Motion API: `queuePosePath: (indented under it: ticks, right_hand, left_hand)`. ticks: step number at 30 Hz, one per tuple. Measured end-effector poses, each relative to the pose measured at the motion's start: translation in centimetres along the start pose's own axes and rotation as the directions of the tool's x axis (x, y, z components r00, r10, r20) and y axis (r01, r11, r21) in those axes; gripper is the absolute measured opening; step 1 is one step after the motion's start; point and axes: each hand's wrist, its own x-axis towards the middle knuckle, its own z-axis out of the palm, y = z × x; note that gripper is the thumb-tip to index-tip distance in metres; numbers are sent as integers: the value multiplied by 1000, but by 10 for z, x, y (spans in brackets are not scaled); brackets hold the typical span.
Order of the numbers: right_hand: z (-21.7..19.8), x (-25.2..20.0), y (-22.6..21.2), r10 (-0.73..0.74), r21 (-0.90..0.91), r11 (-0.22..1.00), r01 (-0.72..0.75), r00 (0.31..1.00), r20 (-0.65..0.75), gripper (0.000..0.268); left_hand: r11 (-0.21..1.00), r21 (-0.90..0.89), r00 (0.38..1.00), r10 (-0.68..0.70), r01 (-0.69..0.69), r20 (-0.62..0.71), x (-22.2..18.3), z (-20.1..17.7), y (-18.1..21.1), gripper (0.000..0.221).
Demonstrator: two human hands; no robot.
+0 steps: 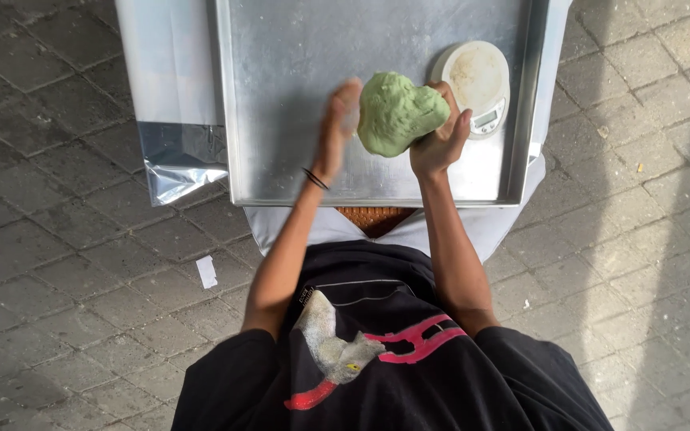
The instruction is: Kneading a small piece of green dough on a metal tray and weighing it on a digital scale.
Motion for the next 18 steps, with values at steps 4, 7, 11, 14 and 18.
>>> queuePosePath:
  ticks: [4, 7, 11, 14, 18]
  right_hand:
    - [-14, 1, 22, 50, -79, 996, -38, 986, 159, 34]
    - [-18, -3, 16, 31, -525, 842, 121, 962, 270, 49]
    - [-22, -11, 24, -112, -674, 720, 165, 986, 121, 30]
    - [-7, -12, 1, -189, -626, 768, 133, 982, -23, 53]
    - [25, -12, -5, -42, -602, 792, 98, 993, 107, 55]
  left_hand:
    - [817, -566, 986, -162, 109, -43, -12, 55, 24, 74]
    - [828, -560, 910, -256, 32, -327, -1, 61, 28, 57]
    - [881, -469, 809, -233, -59, -539, 11, 59, 20, 50]
    - [976, -126, 744, 48, -176, -667, 22, 48, 33, 37]
    - [942, 292, 747, 314, -167, -586, 22, 42, 35, 42]
